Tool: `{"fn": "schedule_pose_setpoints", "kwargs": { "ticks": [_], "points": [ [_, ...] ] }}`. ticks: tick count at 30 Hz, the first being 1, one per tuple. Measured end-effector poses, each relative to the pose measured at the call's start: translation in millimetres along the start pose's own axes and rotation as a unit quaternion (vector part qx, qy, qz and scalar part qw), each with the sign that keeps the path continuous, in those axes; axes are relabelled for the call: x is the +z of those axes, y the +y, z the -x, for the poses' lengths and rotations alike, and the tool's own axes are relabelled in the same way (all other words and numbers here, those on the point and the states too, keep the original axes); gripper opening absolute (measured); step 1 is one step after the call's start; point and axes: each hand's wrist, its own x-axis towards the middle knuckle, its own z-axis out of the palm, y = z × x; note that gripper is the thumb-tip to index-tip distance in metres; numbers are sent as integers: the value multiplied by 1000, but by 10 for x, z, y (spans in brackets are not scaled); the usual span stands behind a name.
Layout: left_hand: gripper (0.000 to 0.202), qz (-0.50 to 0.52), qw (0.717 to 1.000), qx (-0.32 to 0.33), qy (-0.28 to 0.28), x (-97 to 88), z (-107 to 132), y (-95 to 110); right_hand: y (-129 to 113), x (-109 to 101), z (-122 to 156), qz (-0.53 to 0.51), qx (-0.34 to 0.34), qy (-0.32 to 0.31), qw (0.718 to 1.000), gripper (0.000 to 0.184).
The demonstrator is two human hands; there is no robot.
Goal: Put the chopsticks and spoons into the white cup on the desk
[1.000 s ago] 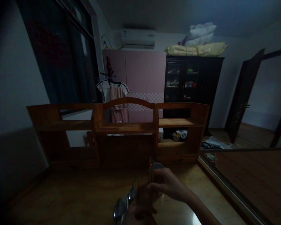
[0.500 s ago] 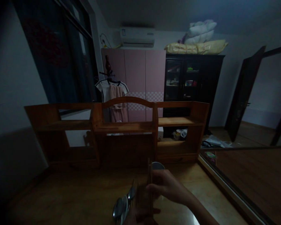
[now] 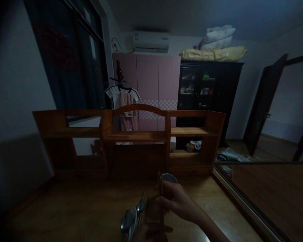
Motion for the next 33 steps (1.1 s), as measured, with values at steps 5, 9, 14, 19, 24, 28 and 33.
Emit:
{"fn": "schedule_pose_setpoints", "kwargs": {
  "ticks": [5, 9, 14, 19, 24, 28, 33],
  "points": [
    [48, -120, 992, 49, 5, -22, 30, 2, 88, -1, 54, -4, 8, 1, 1000, 29],
    [36, -189, 979, 78, -2, -2, 119, 49, 122, -7, 117, -13, 20, -4, 1000, 31],
    [32, -198, 977, 79, 11, 96, 200, 95, 48, -43, 187, -9, 46, -14, 999, 35],
    [32, -172, 982, 75, 8, 137, 229, 123, 7, -78, 172, 20, 44, -39, 998, 32],
    [30, -178, 980, 91, 3, 121, 211, 94, 26, -58, 121, 55, 35, -39, 997, 33],
    [32, -163, 980, 111, 27, 81, 162, 44, -180, -244, 102, 70, 9, -26, 997, 32],
    [50, -139, 977, 161, 22, -44, 104, 19, -646, -912, -59, 97, -32, 80, 992, 29]
  ]
}}
